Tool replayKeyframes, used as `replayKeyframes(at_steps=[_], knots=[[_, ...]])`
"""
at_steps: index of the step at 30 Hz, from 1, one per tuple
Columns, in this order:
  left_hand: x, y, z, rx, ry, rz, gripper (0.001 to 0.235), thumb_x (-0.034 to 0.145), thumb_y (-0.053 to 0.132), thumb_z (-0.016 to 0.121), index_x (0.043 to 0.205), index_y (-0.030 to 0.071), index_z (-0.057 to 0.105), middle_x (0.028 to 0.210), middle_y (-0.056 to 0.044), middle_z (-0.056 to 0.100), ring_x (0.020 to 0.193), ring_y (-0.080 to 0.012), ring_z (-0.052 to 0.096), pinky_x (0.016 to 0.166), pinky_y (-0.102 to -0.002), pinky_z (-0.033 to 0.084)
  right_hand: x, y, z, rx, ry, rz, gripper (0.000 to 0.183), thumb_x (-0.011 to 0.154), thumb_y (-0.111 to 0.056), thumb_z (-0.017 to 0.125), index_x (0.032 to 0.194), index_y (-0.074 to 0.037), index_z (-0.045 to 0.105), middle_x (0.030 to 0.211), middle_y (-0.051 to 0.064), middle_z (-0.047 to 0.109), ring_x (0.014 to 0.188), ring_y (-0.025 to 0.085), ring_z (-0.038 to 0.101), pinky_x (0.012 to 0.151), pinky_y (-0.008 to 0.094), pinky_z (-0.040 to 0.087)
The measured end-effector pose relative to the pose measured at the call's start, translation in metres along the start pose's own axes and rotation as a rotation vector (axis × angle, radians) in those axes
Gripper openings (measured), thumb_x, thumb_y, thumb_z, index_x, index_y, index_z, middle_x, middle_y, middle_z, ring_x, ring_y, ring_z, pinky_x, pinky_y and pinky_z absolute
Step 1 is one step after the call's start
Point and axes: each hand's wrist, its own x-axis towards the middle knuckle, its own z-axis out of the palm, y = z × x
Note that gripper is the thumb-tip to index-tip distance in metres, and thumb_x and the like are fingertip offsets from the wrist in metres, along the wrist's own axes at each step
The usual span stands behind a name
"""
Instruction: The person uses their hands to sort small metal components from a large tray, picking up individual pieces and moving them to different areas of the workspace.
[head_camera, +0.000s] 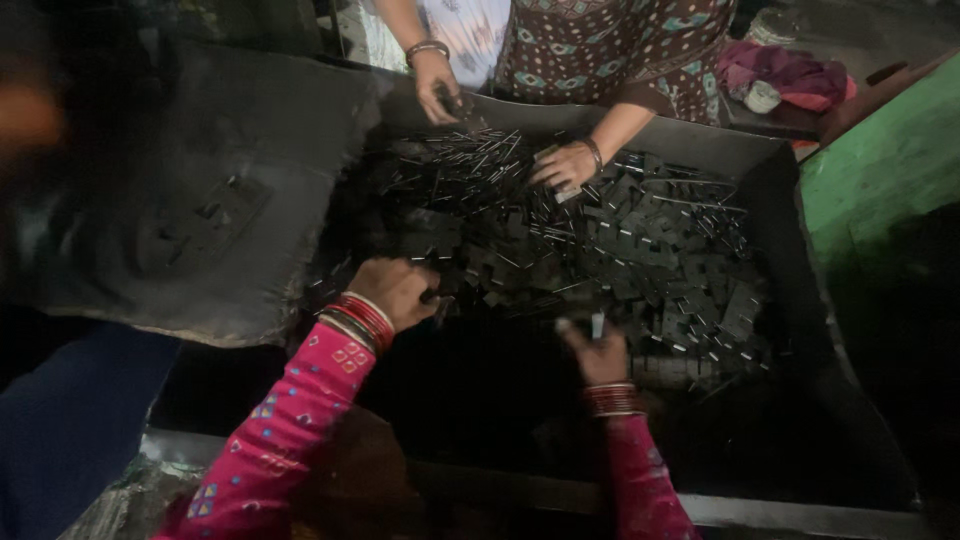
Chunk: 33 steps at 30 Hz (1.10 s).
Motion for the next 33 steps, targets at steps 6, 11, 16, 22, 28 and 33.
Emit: replayKeyframes(at_steps=[6,11,16,22,28,33], knots=[[0.004,0.018,-0.032,-0.286,-0.146,-0.054,0.026,0.084,0.042,0.071,0.102,0.024,0.079,0.066,-0.005,0.076,0.063,-0.0228,0.073,0.07,-0.038,0.059,0.007,0.015,-0.05,0.285,0.229,0.364,0.058,0.088,-0.056,0.072,0.115,-0.004,0.078,0.114,0.011,0.072,0.104,0.023,0.067,0.095,0.039,0.049],[0.007,0.018,-0.023,-0.33,-0.1,-0.073,0.03,0.085,0.043,0.072,0.102,0.019,0.076,0.07,-0.007,0.074,0.06,-0.0246,0.071,0.068,-0.04,0.059,0.013,0.044,-0.044,0.388,0.028,0.768,0.077,0.085,-0.059,0.069,0.13,0.004,0.066,0.123,0.021,0.068,0.113,0.033,0.062,0.098,0.045,0.048],[0.003,0.023,-0.002,-0.241,0.213,0.207,0.026,0.089,0.034,0.068,0.102,0.013,0.073,0.092,-0.008,0.078,0.074,-0.0284,0.071,0.066,-0.042,0.057,0.007,0.018,-0.032,0.004,0.005,0.787,0.082,0.079,-0.053,0.08,0.136,0.004,0.061,0.136,0.022,0.065,0.124,0.033,0.061,0.105,0.042,0.046],[0.006,-0.016,-0.017,-0.851,-0.027,0.028,0.037,0.093,0.035,0.069,0.119,0.01,0.074,0.101,-0.006,0.078,0.085,-0.0236,0.073,0.076,-0.037,0.061,-0.001,-0.017,-0.042,0.178,-0.105,0.693,0.078,0.08,-0.059,0.07,0.13,0.001,0.073,0.13,0.024,0.075,0.119,0.035,0.068,0.102,0.042,0.051],[0.011,-0.017,0.044,-1.475,0.093,-0.657,0.043,0.088,0.031,0.071,0.126,0.011,0.065,0.112,-0.005,0.072,0.095,-0.0225,0.07,0.075,-0.039,0.06,-0.007,-0.061,-0.031,0.391,-0.119,0.914,0.075,0.081,-0.055,0.068,0.137,-0.004,0.067,0.137,0.021,0.067,0.121,0.031,0.067,0.104,0.042,0.052],[0.007,0.069,0.162,-1.283,-0.212,-0.535,0.059,0.086,0.037,0.074,0.132,0.007,0.054,0.12,-0.015,0.064,0.108,-0.0398,0.063,0.088,-0.053,0.051,-0.034,-0.065,0.016,0.424,-0.208,0.881,0.073,0.095,-0.055,0.062,0.14,0.003,0.057,0.139,0.018,0.063,0.124,0.027,0.061,0.107,0.038,0.046]])
